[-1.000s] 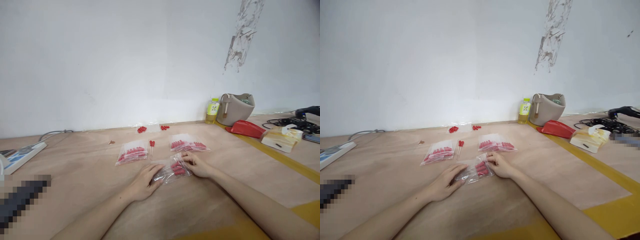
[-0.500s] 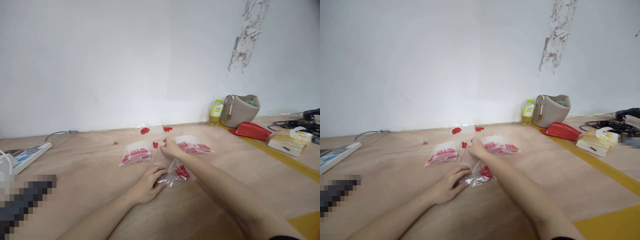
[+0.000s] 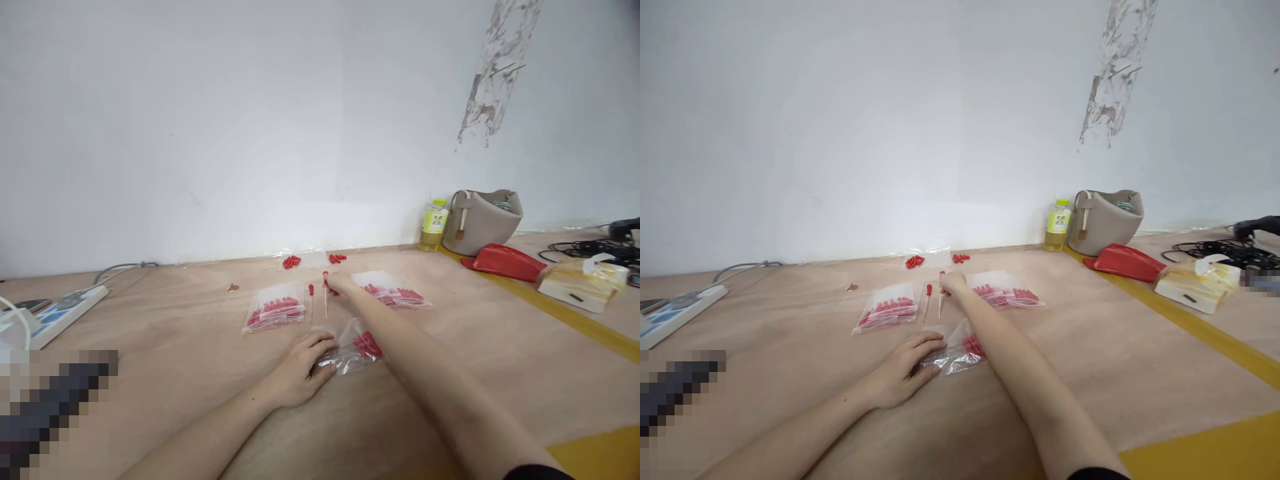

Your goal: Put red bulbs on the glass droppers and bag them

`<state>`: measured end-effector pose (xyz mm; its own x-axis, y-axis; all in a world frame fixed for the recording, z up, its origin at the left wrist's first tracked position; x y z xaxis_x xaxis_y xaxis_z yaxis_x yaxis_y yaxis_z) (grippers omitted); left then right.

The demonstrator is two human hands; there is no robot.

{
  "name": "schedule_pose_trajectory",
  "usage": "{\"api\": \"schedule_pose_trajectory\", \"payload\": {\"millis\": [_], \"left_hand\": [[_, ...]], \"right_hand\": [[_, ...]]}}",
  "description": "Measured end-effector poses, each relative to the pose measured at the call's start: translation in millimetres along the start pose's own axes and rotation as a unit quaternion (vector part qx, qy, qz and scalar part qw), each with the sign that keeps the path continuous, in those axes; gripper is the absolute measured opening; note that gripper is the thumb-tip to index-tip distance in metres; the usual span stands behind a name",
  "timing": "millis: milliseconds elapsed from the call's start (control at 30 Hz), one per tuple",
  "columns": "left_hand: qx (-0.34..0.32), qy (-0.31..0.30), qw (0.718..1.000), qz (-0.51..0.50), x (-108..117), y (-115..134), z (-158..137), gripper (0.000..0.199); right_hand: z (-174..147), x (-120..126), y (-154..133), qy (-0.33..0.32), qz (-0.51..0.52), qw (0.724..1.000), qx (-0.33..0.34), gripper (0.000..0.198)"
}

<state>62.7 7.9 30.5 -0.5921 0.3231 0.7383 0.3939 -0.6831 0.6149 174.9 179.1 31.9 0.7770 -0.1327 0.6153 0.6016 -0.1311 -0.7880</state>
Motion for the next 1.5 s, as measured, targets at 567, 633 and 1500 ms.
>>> {"api": "schedule_pose_trajectory", "payload": {"millis": [567, 633, 1500], "left_hand": [[0.007, -0.002, 1.0, 0.012, 0.0, -1.0, 0.0, 0.034], [0.009, -0.002, 1.0, 0.011, 0.0, -0.6, -0.1, 0.034], [0.009, -0.003, 1.0, 0.007, 1.3, 1.2, 1.4, 0.038]], "right_hand": [[-81.6, 118.2, 124.9, 0.188, 0.265, 0.944, 0.063, 0.034], [-84.9, 107.2, 119.8, 0.173, 0.297, 0.937, 0.063, 0.035], [-100.0, 53.1, 86.4, -0.058, 0.089, 0.981, 0.165, 0.028]]}}
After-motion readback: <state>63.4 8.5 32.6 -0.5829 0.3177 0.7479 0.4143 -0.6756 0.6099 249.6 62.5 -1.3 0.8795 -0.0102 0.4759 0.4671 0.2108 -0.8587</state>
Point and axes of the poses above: each hand's wrist, its own z-axis towards the middle knuckle, its own x-axis out of the back of the hand, y = z × x, the point moved 7 cm from there along z, towards the middle knuckle, and after that the axes turned 14 degrees about -z, right-handed, at the moved point
